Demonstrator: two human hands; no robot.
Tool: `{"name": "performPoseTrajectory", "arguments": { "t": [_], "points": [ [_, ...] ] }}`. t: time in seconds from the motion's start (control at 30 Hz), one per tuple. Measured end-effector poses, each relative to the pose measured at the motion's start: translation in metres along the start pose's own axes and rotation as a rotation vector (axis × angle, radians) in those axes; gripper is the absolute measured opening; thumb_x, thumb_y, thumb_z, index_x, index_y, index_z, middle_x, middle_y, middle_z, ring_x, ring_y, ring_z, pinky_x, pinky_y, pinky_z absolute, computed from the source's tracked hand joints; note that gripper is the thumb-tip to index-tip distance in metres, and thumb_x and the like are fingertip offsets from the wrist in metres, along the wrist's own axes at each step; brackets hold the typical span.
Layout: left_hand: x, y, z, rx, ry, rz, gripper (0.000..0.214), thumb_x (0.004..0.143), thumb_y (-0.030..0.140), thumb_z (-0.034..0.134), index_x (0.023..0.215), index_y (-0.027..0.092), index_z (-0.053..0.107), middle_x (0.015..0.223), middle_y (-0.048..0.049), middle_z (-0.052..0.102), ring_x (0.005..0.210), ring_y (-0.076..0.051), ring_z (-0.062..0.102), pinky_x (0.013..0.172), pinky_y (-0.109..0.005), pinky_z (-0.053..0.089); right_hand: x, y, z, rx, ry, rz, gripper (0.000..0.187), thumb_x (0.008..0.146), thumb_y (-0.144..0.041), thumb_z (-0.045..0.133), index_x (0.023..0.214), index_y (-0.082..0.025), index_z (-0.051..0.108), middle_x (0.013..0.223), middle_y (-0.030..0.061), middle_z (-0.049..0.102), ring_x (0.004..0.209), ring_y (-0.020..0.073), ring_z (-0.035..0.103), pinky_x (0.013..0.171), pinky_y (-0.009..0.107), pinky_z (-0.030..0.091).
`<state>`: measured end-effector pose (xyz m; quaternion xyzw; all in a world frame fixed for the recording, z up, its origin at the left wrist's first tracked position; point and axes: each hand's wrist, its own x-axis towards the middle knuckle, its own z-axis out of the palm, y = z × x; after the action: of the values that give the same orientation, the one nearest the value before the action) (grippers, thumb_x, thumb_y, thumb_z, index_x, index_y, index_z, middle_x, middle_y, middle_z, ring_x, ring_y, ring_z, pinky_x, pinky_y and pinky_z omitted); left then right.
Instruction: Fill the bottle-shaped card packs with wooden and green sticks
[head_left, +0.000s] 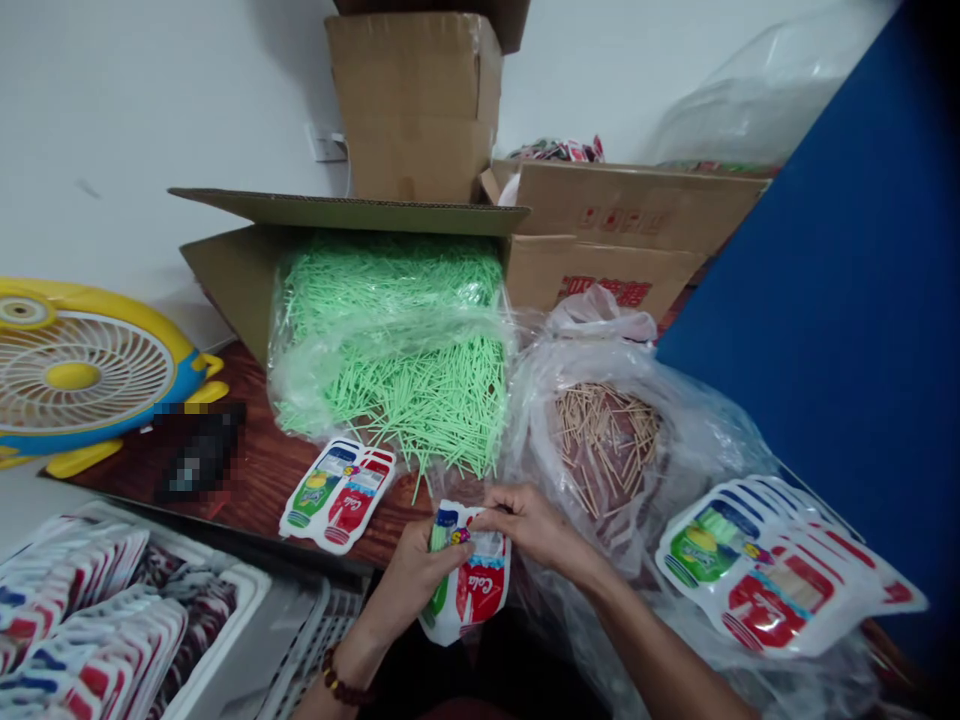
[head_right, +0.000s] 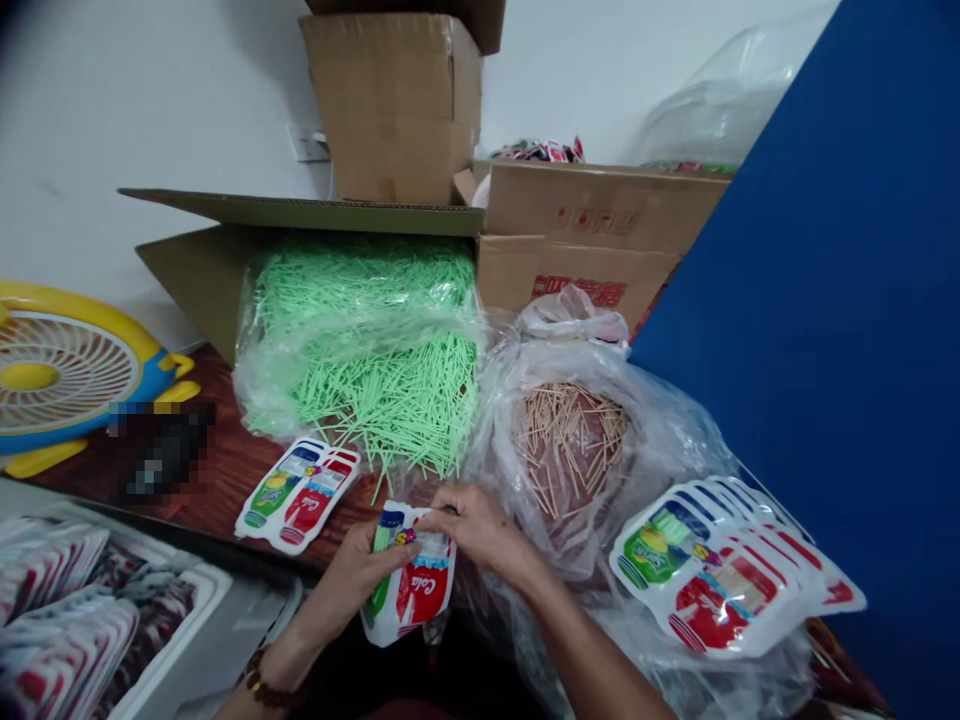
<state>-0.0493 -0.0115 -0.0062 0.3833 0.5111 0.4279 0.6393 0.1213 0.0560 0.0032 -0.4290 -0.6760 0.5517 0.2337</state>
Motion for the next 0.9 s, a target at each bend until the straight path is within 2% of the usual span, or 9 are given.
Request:
{"name": "performPoseTrajectory", "arguments": {
  "t": [0.13,0.27,0.5,0.63,0.67,0.73,0.8,0.83,0.9],
  "points": [
    [0.002,0.0,0.006,-0.013,0.002,-0.035,0.019,0.068,0.029,0.077,0.073,0.012,0.07,0.068,-0.0017,0.072,0.059,-0.016,0.062,0.057,-0.023,0.047,-0.004,0.004,-0.007,0.074,-0.012,-0.001,0.016,0.077,-0.026,0.065,0.065,-0.016,0.061,0.059,-0.0049,0.054,0.055,0.0083,0.047,0.051,0.019,0.033],
    [0.006,0.0,0.012,0.009,0.024,-0.11,0.028,0.061,0.031,0.081,0.079,0.012,0.069,0.072,-0.0035,0.074,0.062,-0.018,0.065,0.061,-0.026,0.051,-0.009,0.007,-0.016,0.119,-0.012,-0.013,0.009,0.075,-0.023,0.066,0.069,-0.016,0.063,0.061,-0.0053,0.055,0.056,0.0083,0.047,0.052,0.019,0.034],
    [0.019,0.001,0.029,0.149,0.067,-0.077,0.028,0.056,0.036,0.082,0.064,0.014,0.068,0.059,-0.0007,0.068,0.053,-0.016,0.058,0.05,-0.023,0.046,-0.023,0.005,-0.03,-0.07,0.091,-0.079,0.028,0.079,-0.039,0.066,0.063,-0.017,0.061,0.055,-0.0061,0.05,0.054,0.0077,0.044,0.048,0.019,0.028],
    [0.025,0.001,0.036,0.149,0.0,-0.058,0.028,0.056,0.038,0.081,0.061,0.015,0.066,0.055,0.0005,0.065,0.049,-0.015,0.056,0.048,-0.022,0.044,-0.027,0.009,-0.044,-0.118,0.083,-0.116,0.034,0.079,-0.045,0.065,0.061,-0.017,0.06,0.053,-0.0069,0.048,0.051,0.0068,0.042,0.047,0.019,0.028],
    [0.026,0.002,0.037,0.145,-0.009,-0.062,0.029,0.056,0.039,0.081,0.061,0.015,0.066,0.054,0.0004,0.065,0.049,-0.015,0.056,0.048,-0.022,0.044,-0.026,0.012,-0.053,-0.116,0.079,-0.123,0.033,0.081,-0.045,0.063,0.064,-0.017,0.061,0.055,-0.0063,0.051,0.052,0.0073,0.045,0.048,0.019,0.03],
    [0.027,0.003,0.037,0.138,-0.02,-0.082,0.03,0.055,0.04,0.081,0.06,0.015,0.066,0.054,0.0,0.065,0.047,-0.014,0.056,0.047,-0.022,0.044,-0.019,0.018,-0.079,-0.184,0.164,-0.07,0.031,0.087,-0.044,0.054,0.074,-0.018,0.065,0.063,-0.0041,0.06,0.057,0.009,0.053,0.053,0.019,0.037],
    [0.027,0.005,0.036,0.13,-0.016,-0.113,0.032,0.054,0.042,0.082,0.059,0.015,0.065,0.053,-0.0006,0.066,0.047,-0.015,0.057,0.047,-0.022,0.045,-0.009,0.026,-0.115,-0.403,0.433,0.122,0.034,0.092,-0.041,0.044,0.082,-0.018,0.066,0.072,-0.0017,0.066,0.065,0.0107,0.059,0.06,0.02,0.041],
    [0.026,0.005,0.035,0.128,-0.016,-0.128,0.033,0.053,0.042,0.082,0.06,0.015,0.066,0.054,-0.0012,0.067,0.047,-0.015,0.057,0.047,-0.023,0.045,-0.003,0.031,-0.134,-0.47,0.509,0.192,0.032,0.092,-0.038,0.044,0.085,-0.017,0.067,0.08,0.0013,0.068,0.072,0.0128,0.061,0.065,0.022,0.042],
    [0.025,0.004,0.033,0.125,-0.011,-0.157,0.035,0.051,0.044,0.083,0.06,0.015,0.066,0.053,-0.0021,0.068,0.047,-0.016,0.058,0.046,-0.023,0.046,0.009,0.041,-0.17,-0.555,0.572,0.31,0.029,0.09,-0.031,0.046,0.082,-0.014,0.068,0.084,0.007,0.069,0.081,0.0181,0.062,0.071,0.026,0.042]
  ]
}}
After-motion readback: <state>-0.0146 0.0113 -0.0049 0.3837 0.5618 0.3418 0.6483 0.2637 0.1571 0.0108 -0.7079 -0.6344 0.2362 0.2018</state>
